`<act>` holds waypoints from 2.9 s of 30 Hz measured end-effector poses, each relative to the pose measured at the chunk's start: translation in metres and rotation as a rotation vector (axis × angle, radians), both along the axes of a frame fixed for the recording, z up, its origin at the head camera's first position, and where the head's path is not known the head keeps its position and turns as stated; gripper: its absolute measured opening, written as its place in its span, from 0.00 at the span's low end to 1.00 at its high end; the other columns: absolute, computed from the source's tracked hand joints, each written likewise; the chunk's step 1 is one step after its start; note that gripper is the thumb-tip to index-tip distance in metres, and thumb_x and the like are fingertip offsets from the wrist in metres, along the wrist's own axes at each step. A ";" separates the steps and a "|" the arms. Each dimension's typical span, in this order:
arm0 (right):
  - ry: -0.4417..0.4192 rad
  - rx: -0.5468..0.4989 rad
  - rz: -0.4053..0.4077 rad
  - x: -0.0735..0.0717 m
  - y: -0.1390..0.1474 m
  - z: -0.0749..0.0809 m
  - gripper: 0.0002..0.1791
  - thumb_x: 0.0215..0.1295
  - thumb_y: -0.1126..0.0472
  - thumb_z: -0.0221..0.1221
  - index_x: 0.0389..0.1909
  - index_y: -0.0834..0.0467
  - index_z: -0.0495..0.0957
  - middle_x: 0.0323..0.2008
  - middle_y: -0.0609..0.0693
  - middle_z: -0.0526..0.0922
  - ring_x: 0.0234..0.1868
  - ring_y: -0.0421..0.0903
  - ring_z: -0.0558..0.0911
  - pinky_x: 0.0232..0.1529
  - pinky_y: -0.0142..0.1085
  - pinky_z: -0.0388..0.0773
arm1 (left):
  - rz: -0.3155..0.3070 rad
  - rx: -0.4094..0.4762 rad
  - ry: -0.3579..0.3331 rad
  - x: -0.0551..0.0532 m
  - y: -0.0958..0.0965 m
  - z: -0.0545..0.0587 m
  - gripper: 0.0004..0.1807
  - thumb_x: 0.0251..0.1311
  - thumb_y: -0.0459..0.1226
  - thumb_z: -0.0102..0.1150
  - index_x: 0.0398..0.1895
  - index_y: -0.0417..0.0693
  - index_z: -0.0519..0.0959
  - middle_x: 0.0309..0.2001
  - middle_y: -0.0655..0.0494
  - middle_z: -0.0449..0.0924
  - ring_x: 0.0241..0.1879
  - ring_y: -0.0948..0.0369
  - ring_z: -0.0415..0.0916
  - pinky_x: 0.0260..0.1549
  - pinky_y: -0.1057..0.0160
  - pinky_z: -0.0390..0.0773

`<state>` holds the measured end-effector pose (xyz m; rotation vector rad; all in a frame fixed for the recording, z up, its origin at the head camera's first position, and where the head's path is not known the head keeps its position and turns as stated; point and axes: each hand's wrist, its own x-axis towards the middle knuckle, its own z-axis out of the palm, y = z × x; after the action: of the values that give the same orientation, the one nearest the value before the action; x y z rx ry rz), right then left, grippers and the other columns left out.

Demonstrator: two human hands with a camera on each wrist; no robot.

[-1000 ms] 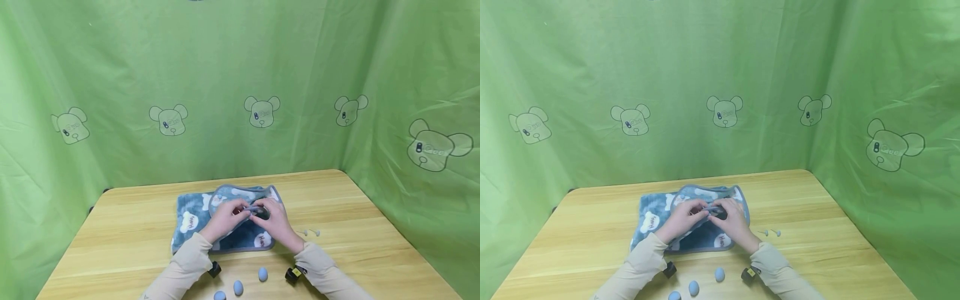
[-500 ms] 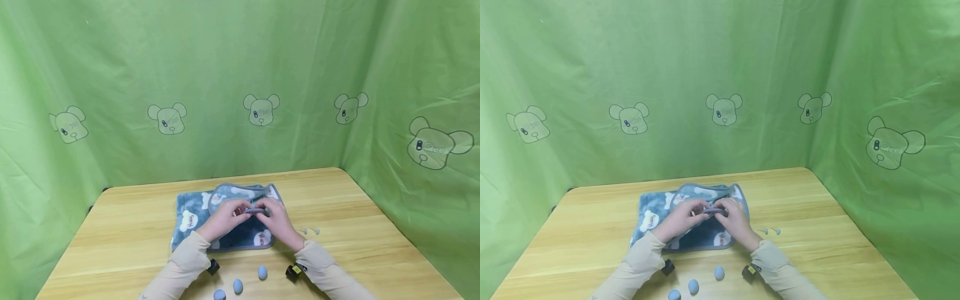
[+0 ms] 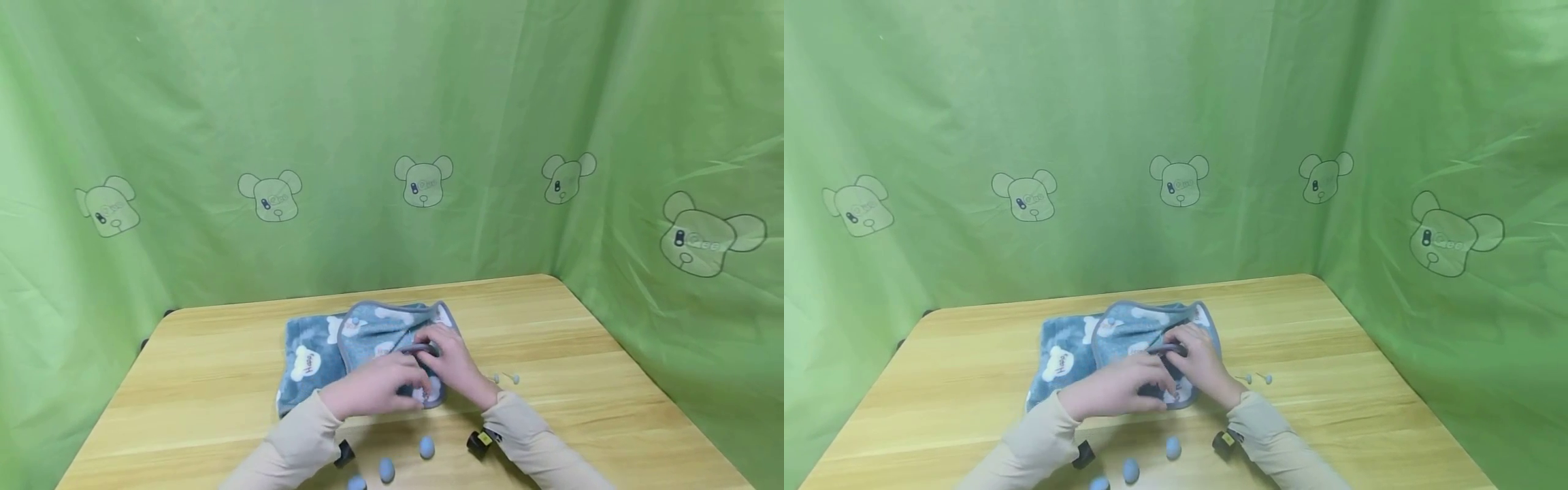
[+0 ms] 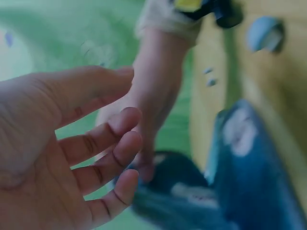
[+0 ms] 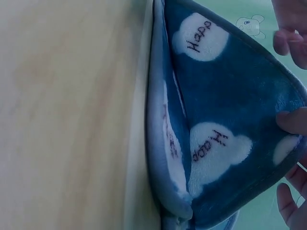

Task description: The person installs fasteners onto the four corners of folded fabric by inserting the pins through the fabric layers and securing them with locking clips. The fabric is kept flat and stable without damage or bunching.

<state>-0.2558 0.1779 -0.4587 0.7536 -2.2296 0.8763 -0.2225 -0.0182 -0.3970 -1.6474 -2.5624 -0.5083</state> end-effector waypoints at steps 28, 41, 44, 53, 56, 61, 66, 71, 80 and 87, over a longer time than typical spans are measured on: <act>0.033 -0.014 0.056 -0.001 -0.001 -0.003 0.15 0.44 0.73 0.69 0.30 0.53 0.79 0.32 0.44 0.84 0.37 0.42 0.80 0.42 0.36 0.77 | -0.168 -0.411 0.132 0.018 0.032 -0.042 0.15 0.52 0.52 0.69 0.44 0.71 0.82 0.36 0.75 0.78 0.35 0.79 0.73 0.29 0.79 0.68; 0.036 -0.011 0.065 0.000 -0.002 -0.002 0.15 0.44 0.73 0.69 0.31 0.54 0.79 0.32 0.45 0.84 0.38 0.43 0.80 0.43 0.37 0.77 | -0.141 -0.337 0.085 0.010 0.019 -0.017 0.14 0.55 0.51 0.67 0.46 0.68 0.82 0.43 0.73 0.81 0.41 0.77 0.75 0.35 0.77 0.71; 0.037 0.000 0.061 0.000 -0.001 -0.002 0.15 0.44 0.73 0.69 0.31 0.54 0.79 0.33 0.45 0.85 0.39 0.44 0.81 0.43 0.38 0.78 | -0.141 -0.276 0.089 0.007 0.014 -0.006 0.14 0.57 0.49 0.66 0.46 0.64 0.82 0.43 0.71 0.81 0.43 0.75 0.76 0.41 0.78 0.72; 0.028 -0.003 0.070 -0.001 0.001 -0.004 0.14 0.46 0.71 0.70 0.33 0.54 0.80 0.34 0.45 0.85 0.39 0.44 0.81 0.43 0.37 0.78 | -0.043 0.018 -0.172 -0.016 -0.002 0.024 0.15 0.61 0.43 0.64 0.50 0.53 0.78 0.40 0.63 0.81 0.33 0.73 0.72 0.37 0.78 0.72; 0.033 -0.003 0.072 -0.002 0.000 -0.004 0.13 0.47 0.71 0.70 0.33 0.55 0.80 0.33 0.47 0.85 0.38 0.44 0.80 0.41 0.37 0.78 | 0.016 0.137 -0.252 -0.024 -0.007 0.029 0.14 0.61 0.42 0.64 0.47 0.50 0.77 0.37 0.61 0.80 0.32 0.71 0.73 0.35 0.72 0.76; 0.056 0.011 0.063 -0.002 0.000 -0.003 0.13 0.46 0.71 0.71 0.31 0.57 0.79 0.31 0.47 0.83 0.35 0.43 0.79 0.37 0.35 0.77 | 0.116 0.308 -0.323 -0.038 -0.010 0.023 0.13 0.62 0.43 0.63 0.47 0.50 0.78 0.38 0.60 0.81 0.35 0.68 0.75 0.35 0.70 0.76; 0.073 0.019 0.081 -0.003 -0.001 -0.003 0.14 0.44 0.71 0.71 0.30 0.54 0.78 0.30 0.44 0.82 0.36 0.41 0.79 0.39 0.34 0.77 | 0.305 0.476 -0.396 -0.054 -0.007 0.009 0.13 0.63 0.45 0.62 0.47 0.52 0.79 0.38 0.57 0.83 0.36 0.65 0.76 0.37 0.67 0.76; 0.077 0.025 0.116 -0.004 0.000 -0.004 0.14 0.44 0.71 0.70 0.30 0.54 0.79 0.30 0.43 0.82 0.36 0.40 0.79 0.41 0.34 0.77 | 0.455 0.657 -0.591 -0.066 -0.002 -0.009 0.14 0.65 0.46 0.60 0.46 0.48 0.80 0.40 0.49 0.84 0.38 0.54 0.80 0.41 0.56 0.80; 0.074 0.023 0.153 -0.004 0.000 -0.002 0.13 0.46 0.71 0.68 0.30 0.54 0.78 0.30 0.44 0.82 0.37 0.41 0.78 0.41 0.34 0.77 | 0.487 0.697 -0.945 -0.075 0.003 -0.034 0.20 0.68 0.47 0.54 0.52 0.40 0.76 0.45 0.48 0.83 0.40 0.55 0.80 0.35 0.64 0.76; 0.046 0.036 0.136 -0.002 0.001 -0.001 0.13 0.47 0.70 0.68 0.31 0.53 0.78 0.31 0.43 0.82 0.38 0.40 0.78 0.42 0.35 0.77 | 0.472 0.694 -0.993 -0.076 0.006 -0.042 0.22 0.66 0.47 0.57 0.55 0.41 0.76 0.46 0.50 0.82 0.39 0.59 0.79 0.37 0.63 0.77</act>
<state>-0.2582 0.1784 -0.4597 0.9419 -2.1789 0.8754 -0.2990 -0.0125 -0.4385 -0.5509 -2.5720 -2.2336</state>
